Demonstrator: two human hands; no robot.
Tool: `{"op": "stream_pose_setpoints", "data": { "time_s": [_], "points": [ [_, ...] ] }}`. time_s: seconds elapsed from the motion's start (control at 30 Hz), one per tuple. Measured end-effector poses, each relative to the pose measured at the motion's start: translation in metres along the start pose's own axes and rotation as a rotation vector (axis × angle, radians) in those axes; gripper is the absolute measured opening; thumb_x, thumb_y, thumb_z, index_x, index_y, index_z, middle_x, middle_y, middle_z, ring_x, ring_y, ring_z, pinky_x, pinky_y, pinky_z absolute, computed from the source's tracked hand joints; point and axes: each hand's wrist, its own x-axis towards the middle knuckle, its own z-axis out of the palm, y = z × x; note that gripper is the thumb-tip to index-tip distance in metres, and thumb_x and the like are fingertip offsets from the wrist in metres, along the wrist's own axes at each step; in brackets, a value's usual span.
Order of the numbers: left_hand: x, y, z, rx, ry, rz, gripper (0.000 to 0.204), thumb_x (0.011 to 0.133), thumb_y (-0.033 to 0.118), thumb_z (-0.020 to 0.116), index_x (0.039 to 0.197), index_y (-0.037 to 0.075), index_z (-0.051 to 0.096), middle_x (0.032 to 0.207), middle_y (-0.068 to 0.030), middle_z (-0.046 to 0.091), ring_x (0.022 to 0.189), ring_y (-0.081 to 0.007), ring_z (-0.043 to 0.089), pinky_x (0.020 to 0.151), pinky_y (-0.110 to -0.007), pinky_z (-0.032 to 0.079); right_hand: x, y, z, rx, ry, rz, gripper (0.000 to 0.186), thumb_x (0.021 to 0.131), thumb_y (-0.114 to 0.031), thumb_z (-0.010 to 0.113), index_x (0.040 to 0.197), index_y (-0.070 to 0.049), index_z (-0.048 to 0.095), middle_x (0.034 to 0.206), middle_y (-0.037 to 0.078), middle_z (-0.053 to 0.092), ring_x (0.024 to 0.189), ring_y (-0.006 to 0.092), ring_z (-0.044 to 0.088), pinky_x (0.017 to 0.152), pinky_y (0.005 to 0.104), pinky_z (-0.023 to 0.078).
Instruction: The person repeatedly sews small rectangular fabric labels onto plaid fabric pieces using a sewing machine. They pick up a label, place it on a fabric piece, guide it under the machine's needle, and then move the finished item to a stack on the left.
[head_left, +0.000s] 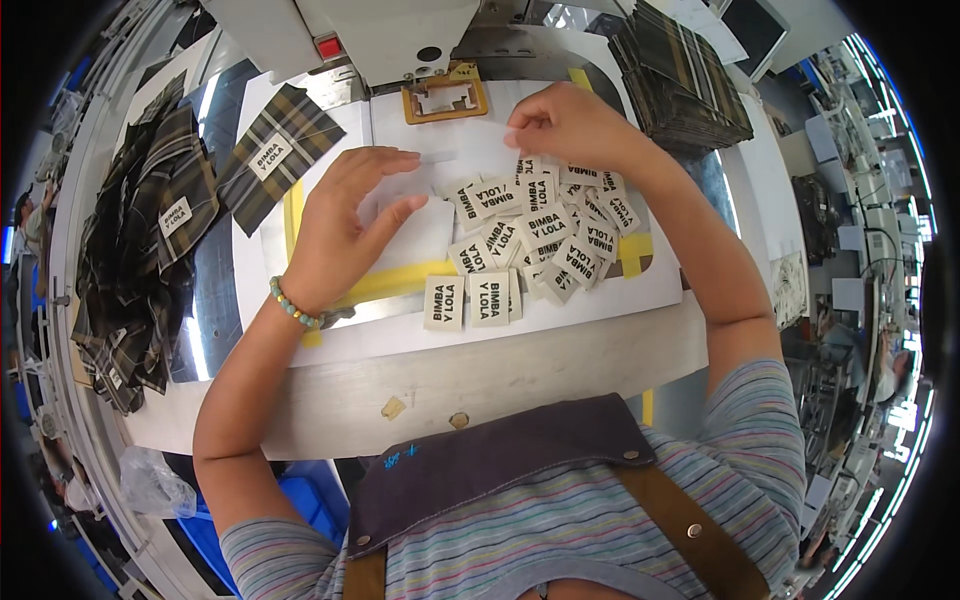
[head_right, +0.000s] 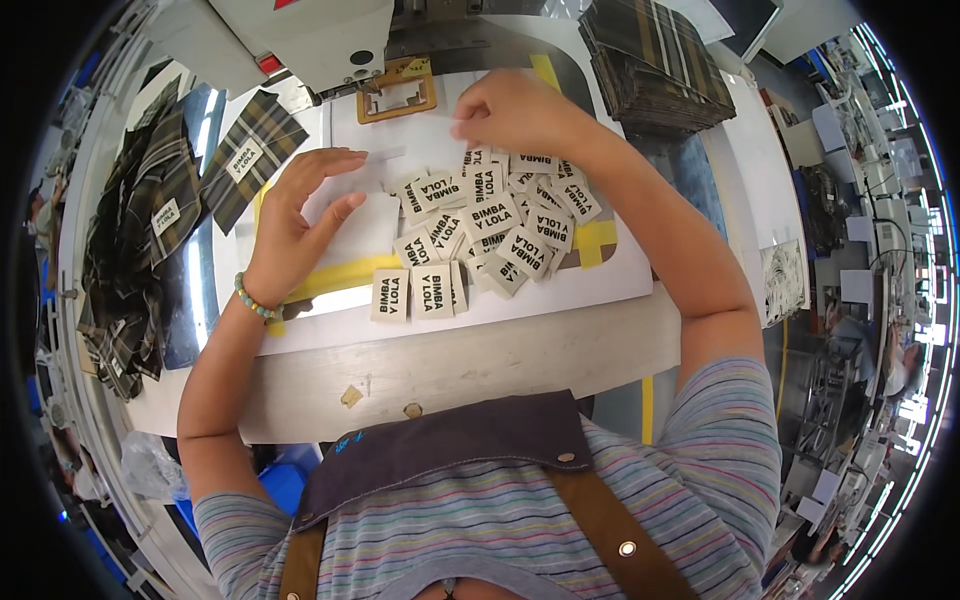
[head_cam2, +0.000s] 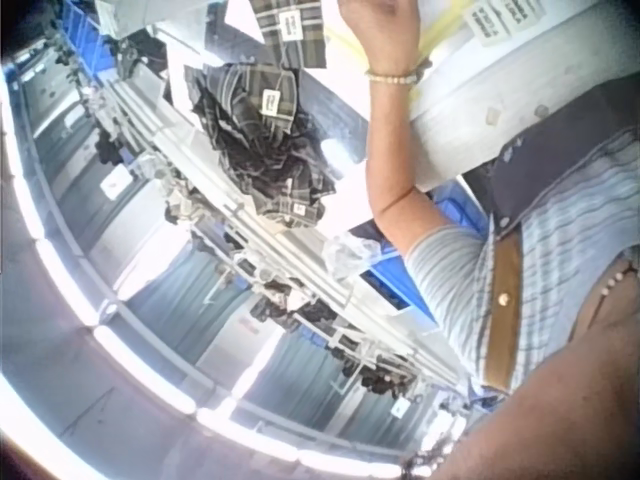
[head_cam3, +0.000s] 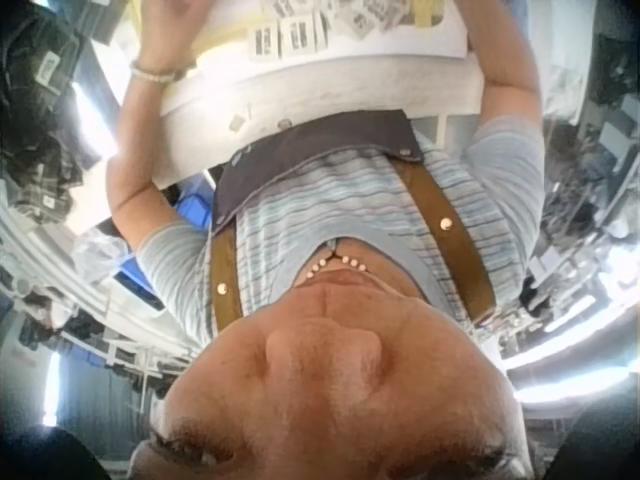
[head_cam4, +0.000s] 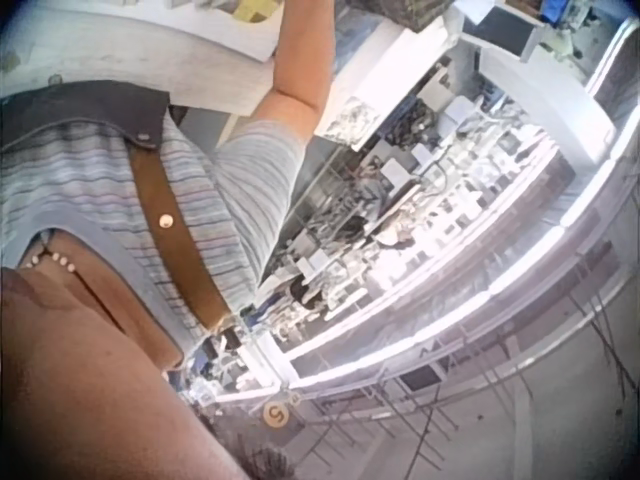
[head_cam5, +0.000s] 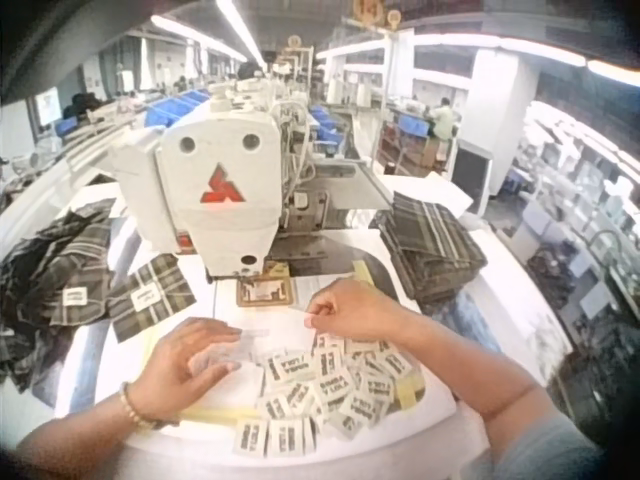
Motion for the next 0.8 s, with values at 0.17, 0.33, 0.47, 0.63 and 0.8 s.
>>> {"op": "stream_pose_setpoints", "data": {
  "time_s": [0.17,0.33,0.47,0.63,0.8],
  "points": [
    [0.011,0.004,0.004,0.246,-0.195,0.127,0.043,0.100,0.022,0.075,0.138,0.003,0.067,0.148,-0.0137,0.066,0.138,-0.0425,0.057,0.115,-0.048,0.048,0.033,0.027,-0.013,-0.181,0.108,0.052,0.027,0.091,-0.027,0.083,0.098,-0.001,0.080,0.079,0.005,0.074,0.071,0.0131,0.064,0.072,0.0299,0.052],
    [0.025,0.003,0.028,0.383,-0.262,0.167,0.054,0.107,0.036,0.063,0.150,0.004,0.057,0.158,-0.0132,0.058,0.144,-0.0484,0.049,0.122,-0.053,0.040,0.064,0.041,0.006,-0.013,0.119,-0.078,0.028,0.088,-0.027,0.086,0.102,-0.002,0.082,0.086,0.003,0.075,0.075,0.0131,0.064,0.073,0.0308,0.053],
    [0.027,0.004,0.034,0.433,-0.247,0.125,0.058,0.108,0.040,0.061,0.152,0.002,0.055,0.160,-0.0166,0.055,0.148,-0.0484,0.044,0.124,-0.059,0.034,0.061,0.035,0.008,-0.006,0.139,-0.115,0.031,0.089,-0.027,0.085,0.109,-0.004,0.082,0.093,0.003,0.075,0.082,0.0142,0.066,0.076,0.0309,0.053],
    [0.017,0.002,0.034,0.396,-0.220,0.054,0.059,0.108,0.039,0.061,0.153,0.001,0.054,0.160,-0.0179,0.054,0.152,-0.0477,0.040,0.127,-0.059,0.028,0.028,0.018,-0.002,-0.118,0.153,-0.131,0.033,0.096,-0.032,0.078,0.117,-0.006,0.082,0.120,0.011,0.072,0.109,0.0252,0.068,0.094,0.0361,0.054],
    [0.015,0.007,0.032,0.351,-0.229,0.019,0.058,0.109,0.037,0.060,0.154,0.001,0.053,0.160,-0.0182,0.055,0.154,-0.0473,0.038,0.129,-0.059,0.023,-0.007,0.016,0.011,-0.252,0.094,-0.281,0.048,0.105,-0.041,0.069,0.143,-0.013,0.071,0.158,0.021,0.052,0.149,0.0366,0.047,0.123,0.0450,0.039]
  ]
}}
